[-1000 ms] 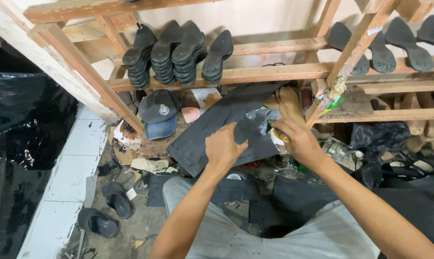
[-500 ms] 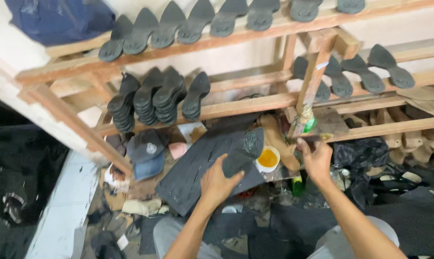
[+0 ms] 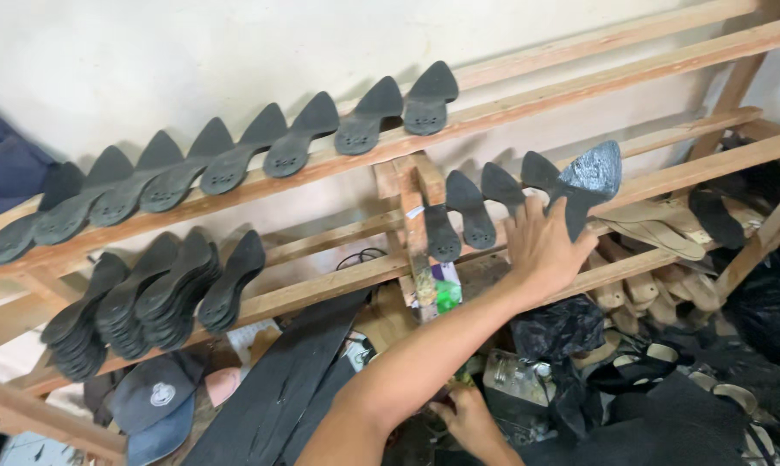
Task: The person repeatedly picks up black shoe soles, applies a yellowish adhesive to the bottom surface using a brush, and places the soles on a wooden shelf. The process is repeated for multiple soles throughout the clip.
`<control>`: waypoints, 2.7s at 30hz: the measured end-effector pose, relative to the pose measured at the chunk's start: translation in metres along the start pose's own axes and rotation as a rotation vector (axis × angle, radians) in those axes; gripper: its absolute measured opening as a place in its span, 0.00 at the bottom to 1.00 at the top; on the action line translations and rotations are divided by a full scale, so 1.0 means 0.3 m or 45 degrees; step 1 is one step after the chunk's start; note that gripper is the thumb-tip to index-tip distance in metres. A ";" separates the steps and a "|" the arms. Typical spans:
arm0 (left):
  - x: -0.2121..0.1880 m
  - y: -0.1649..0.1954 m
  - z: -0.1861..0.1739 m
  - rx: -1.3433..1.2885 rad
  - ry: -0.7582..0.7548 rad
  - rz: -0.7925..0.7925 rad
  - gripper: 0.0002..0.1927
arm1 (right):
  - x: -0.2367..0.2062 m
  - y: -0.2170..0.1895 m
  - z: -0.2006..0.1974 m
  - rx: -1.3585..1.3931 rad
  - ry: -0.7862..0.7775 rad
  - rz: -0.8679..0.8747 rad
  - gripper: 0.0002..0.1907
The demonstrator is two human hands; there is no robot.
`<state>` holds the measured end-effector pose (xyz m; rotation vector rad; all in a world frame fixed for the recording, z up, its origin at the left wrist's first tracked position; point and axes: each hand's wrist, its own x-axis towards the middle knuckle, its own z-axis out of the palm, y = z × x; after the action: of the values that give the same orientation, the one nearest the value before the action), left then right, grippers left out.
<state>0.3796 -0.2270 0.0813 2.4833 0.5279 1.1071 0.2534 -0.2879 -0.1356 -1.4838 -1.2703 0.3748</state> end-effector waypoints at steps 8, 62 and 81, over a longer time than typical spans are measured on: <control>0.426 -0.046 0.581 0.198 -0.132 -0.459 0.36 | 0.004 0.105 -0.012 0.107 -0.104 -0.016 0.21; -1.029 -0.631 -0.936 -0.510 0.152 -1.142 0.43 | 0.242 -0.122 0.049 -0.598 0.043 -0.322 0.07; -0.983 -0.566 -0.889 0.185 -0.231 -0.509 0.34 | 0.250 -0.559 0.054 -0.266 -0.377 -0.453 0.11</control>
<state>-0.0381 -0.1732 -0.0166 2.4152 1.0240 0.7029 0.1855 -0.2446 0.0302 -1.3694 -1.8230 0.2347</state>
